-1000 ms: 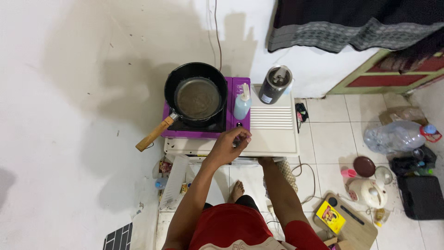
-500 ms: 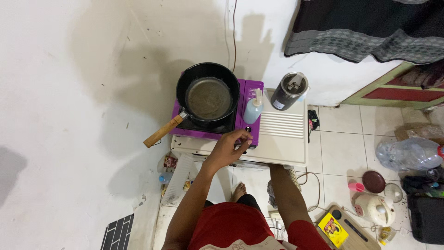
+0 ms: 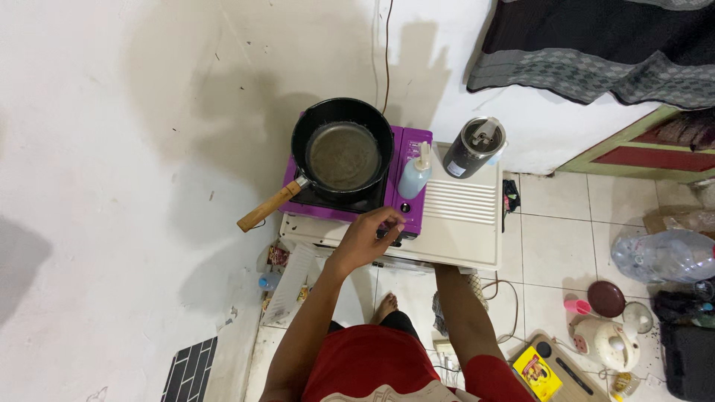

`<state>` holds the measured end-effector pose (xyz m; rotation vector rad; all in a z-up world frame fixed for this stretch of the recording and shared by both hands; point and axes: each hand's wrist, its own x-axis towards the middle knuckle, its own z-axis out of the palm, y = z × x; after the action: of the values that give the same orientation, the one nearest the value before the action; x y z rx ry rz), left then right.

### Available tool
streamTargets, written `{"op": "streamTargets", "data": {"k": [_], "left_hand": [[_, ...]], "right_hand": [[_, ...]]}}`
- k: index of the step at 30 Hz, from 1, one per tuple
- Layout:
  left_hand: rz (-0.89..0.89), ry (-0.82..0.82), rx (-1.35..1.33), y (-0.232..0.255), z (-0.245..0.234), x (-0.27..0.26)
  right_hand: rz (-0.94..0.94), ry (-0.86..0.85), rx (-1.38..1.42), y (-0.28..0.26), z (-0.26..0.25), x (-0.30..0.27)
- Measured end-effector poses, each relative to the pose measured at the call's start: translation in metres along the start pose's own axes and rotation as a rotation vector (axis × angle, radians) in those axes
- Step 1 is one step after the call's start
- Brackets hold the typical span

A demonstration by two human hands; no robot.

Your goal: The person picks up a clear plastic container and uses a cloth to wipe the inside and outside surfaces.

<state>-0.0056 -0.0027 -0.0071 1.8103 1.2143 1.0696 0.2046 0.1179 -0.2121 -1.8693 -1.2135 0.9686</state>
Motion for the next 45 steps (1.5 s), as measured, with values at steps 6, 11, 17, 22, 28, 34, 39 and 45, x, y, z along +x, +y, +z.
{"op": "streamTargets", "data": {"k": [6, 11, 17, 22, 28, 34, 39, 45], "left_hand": [[-0.038, -0.018, -0.003, -0.001, 0.002, -0.004], [-0.054, -0.015, 0.007, -0.001, 0.002, -0.006], [-0.030, -0.014, -0.011, -0.003, 0.003, -0.007], [-0.060, -0.063, -0.050, 0.000, -0.001, -0.012], [-0.123, -0.110, 0.002, -0.008, -0.006, -0.024], [-0.081, -0.101, -0.061, -0.032, 0.001, -0.059], [-0.180, -0.147, 0.077, -0.051, 0.007, -0.093], [-0.519, -0.491, 0.321, -0.071, 0.039, -0.104]], "right_hand": [[0.002, 0.016, -0.027, 0.026, 0.006, 0.010], [0.001, 0.012, -0.064, 0.022, 0.007, 0.001], [0.031, 0.041, -0.114, 0.013, -0.003, -0.036], [0.058, 0.126, -0.129, 0.003, -0.017, -0.087], [0.158, -0.034, 0.699, 0.011, -0.025, -0.139], [0.204, -0.325, 0.352, 0.072, -0.052, -0.169], [0.188, -0.205, -0.063, 0.101, -0.094, -0.212], [0.018, -0.043, 0.126, 0.047, -0.149, -0.278]]}}
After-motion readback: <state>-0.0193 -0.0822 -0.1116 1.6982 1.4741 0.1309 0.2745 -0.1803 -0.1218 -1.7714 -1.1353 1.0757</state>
